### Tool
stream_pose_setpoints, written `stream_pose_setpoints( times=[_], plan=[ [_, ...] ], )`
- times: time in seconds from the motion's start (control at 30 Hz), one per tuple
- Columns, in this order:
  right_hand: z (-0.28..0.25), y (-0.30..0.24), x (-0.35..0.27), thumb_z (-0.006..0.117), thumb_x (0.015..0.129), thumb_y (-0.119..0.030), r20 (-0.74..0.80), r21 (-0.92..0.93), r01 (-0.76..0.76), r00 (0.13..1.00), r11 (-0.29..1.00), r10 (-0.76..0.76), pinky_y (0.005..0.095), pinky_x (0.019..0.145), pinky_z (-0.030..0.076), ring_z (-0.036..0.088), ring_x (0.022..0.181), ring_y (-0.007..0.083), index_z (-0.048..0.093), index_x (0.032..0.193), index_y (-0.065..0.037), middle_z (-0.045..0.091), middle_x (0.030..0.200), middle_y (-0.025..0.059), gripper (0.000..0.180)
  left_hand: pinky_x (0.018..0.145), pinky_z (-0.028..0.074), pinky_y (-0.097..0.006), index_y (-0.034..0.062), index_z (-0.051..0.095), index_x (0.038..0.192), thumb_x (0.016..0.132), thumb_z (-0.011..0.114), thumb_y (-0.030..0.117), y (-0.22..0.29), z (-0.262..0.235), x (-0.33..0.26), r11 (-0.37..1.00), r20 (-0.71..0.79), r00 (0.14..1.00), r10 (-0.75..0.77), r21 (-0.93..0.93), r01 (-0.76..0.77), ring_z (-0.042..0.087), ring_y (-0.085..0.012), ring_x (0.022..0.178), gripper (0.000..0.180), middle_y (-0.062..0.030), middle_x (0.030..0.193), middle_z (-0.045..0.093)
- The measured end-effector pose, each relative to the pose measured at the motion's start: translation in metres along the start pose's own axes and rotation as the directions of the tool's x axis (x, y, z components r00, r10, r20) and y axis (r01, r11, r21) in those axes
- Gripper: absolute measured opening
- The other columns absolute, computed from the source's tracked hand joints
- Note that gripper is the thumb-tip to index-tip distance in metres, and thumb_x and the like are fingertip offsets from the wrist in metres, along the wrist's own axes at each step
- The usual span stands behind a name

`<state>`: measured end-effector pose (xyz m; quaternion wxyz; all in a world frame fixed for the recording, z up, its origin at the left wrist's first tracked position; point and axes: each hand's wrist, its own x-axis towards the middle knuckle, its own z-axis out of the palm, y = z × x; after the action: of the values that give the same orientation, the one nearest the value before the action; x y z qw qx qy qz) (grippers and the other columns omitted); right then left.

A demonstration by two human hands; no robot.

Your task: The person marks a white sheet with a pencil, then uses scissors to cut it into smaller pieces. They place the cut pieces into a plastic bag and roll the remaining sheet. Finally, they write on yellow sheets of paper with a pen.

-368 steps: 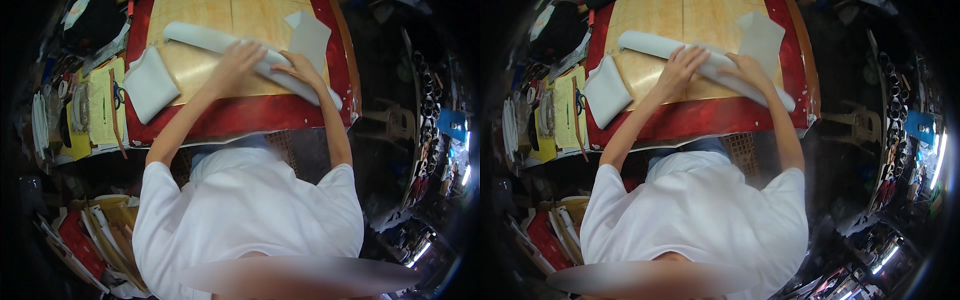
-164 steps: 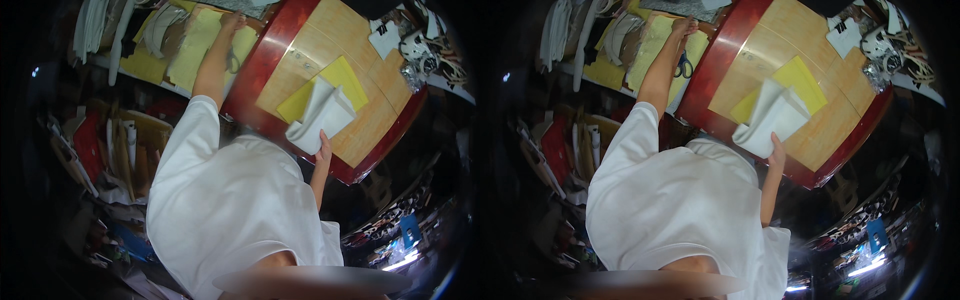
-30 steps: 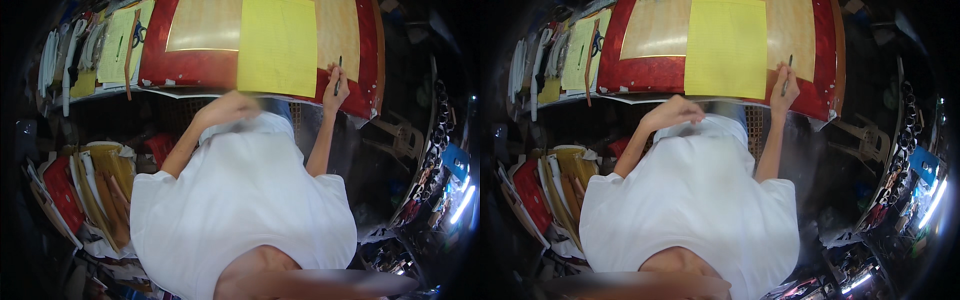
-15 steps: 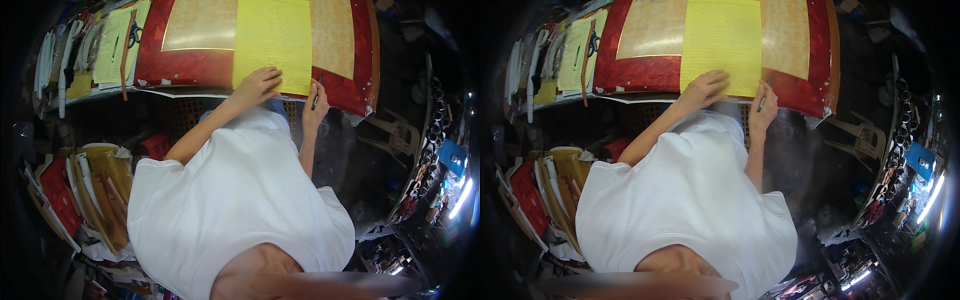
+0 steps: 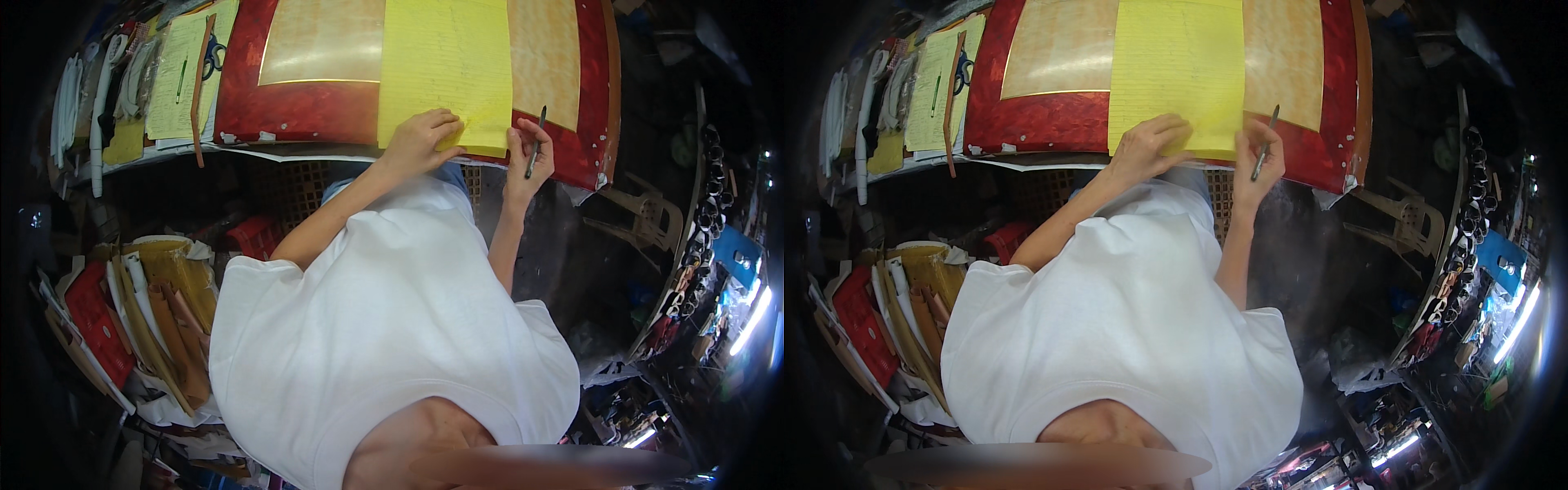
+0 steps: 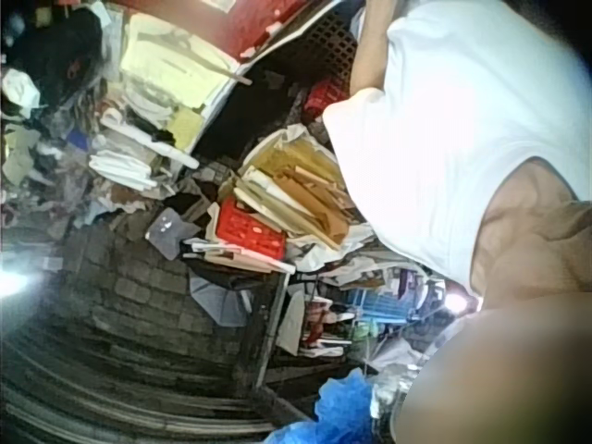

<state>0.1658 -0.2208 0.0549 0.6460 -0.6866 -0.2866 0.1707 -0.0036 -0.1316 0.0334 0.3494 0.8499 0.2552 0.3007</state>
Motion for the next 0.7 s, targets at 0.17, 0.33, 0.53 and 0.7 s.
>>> stream_pose_setpoints(
  times=[0.17,0.33,0.53,0.7],
  plan=[
    [0.012,-0.009,0.010,0.061,0.091,0.001,0.109,0.340,-0.127,0.989,0.932,0.095,0.0293,0.083,0.056,0.066,0.088,0.0167,0.054,0.110,0.002,0.064,0.110,0.0143,0.020,0.073,0.052,-0.039,0.0023,0.067,0.099,0.083,0.068,0.015,0.001,-0.001,0.004,0.977,-0.073,0.981,-0.181,-0.127,0.170,0.066,-0.0313,0.088,0.020,-0.0151,0.093,0.066],
    [0.047,0.011,0.046,0.054,0.095,-0.005,-0.014,0.094,0.211,0.977,0.973,-0.211,0.0336,0.087,0.053,0.066,0.092,0.0226,0.046,0.114,0.001,0.060,0.116,0.0183,0.021,0.059,0.044,-0.035,-0.0006,0.063,0.091,0.091,0.064,0.025,-0.018,-0.007,0.013,0.822,-0.044,0.857,-0.513,-0.314,0.475,0.059,-0.0219,0.065,0.026,-0.0157,0.071,0.059],
    [0.071,0.043,0.055,0.065,0.086,-0.012,0.333,-0.476,0.510,0.858,0.716,-0.390,0.0424,0.087,0.046,0.056,0.102,0.0346,0.049,0.101,0.000,0.059,0.108,0.0181,0.025,0.060,0.046,-0.022,0.0072,0.068,0.091,0.094,0.065,0.028,-0.149,-0.088,0.043,0.640,-0.156,0.771,-0.617,-0.671,0.376,0.055,-0.0044,0.067,0.021,0.0030,0.080,0.063],
    [0.073,0.042,0.054,0.067,0.086,-0.014,0.340,-0.535,0.537,0.844,0.652,-0.415,0.0431,0.089,0.044,0.054,0.101,0.0332,0.051,0.117,0.003,0.057,0.103,0.0165,0.039,0.065,0.050,-0.020,0.0072,0.068,0.102,0.092,0.064,0.015,-0.281,-0.269,0.074,0.638,-0.281,0.636,-0.718,-0.631,0.441,0.064,-0.0093,0.078,0.014,-0.0001,0.089,0.069]
  ],
)
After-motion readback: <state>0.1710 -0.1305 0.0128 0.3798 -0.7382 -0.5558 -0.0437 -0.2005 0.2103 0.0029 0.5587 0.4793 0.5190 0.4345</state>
